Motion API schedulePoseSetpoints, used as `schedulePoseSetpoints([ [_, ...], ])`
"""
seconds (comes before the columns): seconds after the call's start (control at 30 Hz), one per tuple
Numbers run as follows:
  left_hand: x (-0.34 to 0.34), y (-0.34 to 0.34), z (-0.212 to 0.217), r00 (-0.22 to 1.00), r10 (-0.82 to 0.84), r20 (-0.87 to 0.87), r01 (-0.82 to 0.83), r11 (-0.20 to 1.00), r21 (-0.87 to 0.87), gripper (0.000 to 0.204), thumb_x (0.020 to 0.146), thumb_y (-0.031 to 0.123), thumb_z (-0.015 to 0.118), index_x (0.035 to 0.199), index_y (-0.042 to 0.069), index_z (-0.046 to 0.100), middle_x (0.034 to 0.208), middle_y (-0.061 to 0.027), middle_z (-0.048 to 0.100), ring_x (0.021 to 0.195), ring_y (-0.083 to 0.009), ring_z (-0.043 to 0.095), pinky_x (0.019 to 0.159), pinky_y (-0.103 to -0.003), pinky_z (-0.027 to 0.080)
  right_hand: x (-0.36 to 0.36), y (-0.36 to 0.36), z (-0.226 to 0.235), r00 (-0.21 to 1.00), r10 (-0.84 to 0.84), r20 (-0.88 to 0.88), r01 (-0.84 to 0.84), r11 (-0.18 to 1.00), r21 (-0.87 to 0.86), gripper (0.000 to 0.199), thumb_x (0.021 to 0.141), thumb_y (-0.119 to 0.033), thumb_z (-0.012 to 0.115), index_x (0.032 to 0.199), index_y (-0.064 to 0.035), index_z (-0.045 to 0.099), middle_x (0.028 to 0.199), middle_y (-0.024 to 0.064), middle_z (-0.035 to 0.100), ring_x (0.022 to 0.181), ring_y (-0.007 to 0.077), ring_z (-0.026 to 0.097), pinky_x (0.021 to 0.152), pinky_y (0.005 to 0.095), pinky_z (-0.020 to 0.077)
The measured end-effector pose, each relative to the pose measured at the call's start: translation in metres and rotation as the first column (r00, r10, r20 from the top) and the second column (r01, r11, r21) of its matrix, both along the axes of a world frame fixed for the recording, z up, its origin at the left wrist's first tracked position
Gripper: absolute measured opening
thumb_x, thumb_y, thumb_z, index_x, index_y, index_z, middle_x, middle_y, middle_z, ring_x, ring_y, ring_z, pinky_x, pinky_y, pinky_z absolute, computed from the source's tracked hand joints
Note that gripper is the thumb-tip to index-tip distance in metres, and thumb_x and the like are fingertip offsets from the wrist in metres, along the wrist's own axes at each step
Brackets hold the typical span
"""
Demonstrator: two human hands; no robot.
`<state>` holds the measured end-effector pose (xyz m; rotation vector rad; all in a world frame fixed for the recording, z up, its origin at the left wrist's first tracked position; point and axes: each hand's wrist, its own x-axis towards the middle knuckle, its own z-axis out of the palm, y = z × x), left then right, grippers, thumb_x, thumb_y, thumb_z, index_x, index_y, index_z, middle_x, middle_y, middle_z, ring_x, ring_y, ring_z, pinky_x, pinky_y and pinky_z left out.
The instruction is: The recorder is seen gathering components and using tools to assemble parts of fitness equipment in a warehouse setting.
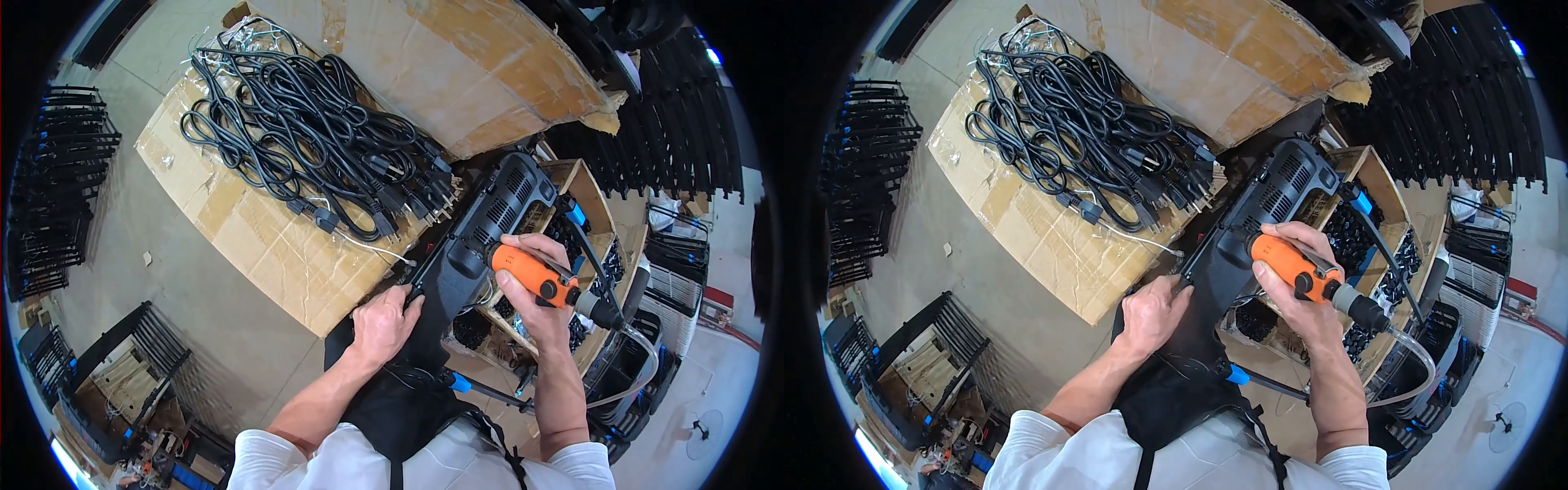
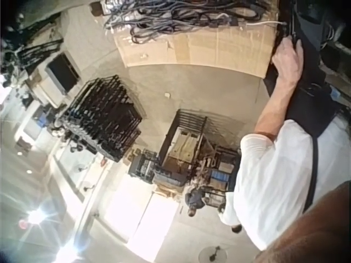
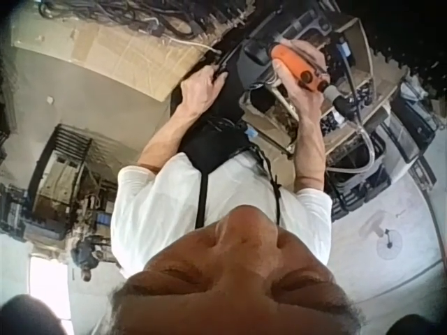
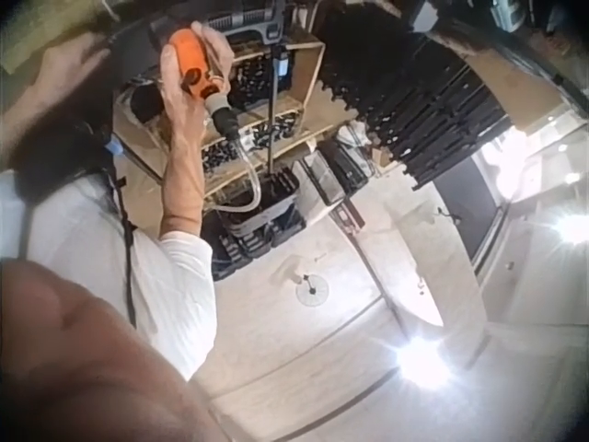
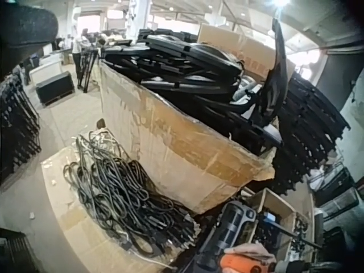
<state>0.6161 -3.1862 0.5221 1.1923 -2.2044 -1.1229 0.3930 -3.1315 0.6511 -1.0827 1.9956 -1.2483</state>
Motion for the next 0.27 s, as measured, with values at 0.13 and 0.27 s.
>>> schedulePoseSetpoints([
  [0.13,-0.0018,0.0017,0.0056,1.000,0.009,0.010,-0.009,0.997,0.073,0.029,0.086,0.025,0.085,0.101,0.004,0.071,0.077,-0.0122,0.074,0.071,-0.0317,0.074,0.062,-0.042,0.059,0.0011,0.0008,0.0008,1.000,-0.011,0.009,0.011,1.000,0.029,0.053,0.087,-0.003,0.081,0.133,-0.0031,0.055,0.128,0.0184,0.071,0.120,0.0255,0.068,0.107,0.0406,0.0532],
  [0.27,-0.0017,0.0018,0.0064,1.000,0.008,0.017,-0.010,0.994,0.113,0.031,0.085,0.026,0.086,0.102,0.004,0.071,0.078,-0.0121,0.075,0.071,-0.0307,0.075,0.063,-0.042,0.059,-0.0003,0.0022,0.0040,0.999,-0.025,0.027,0.023,0.998,0.064,0.054,0.088,-0.002,0.080,0.135,-0.0044,0.054,0.130,0.0180,0.071,0.123,0.0279,0.067,0.111,0.0416,0.0515],
])
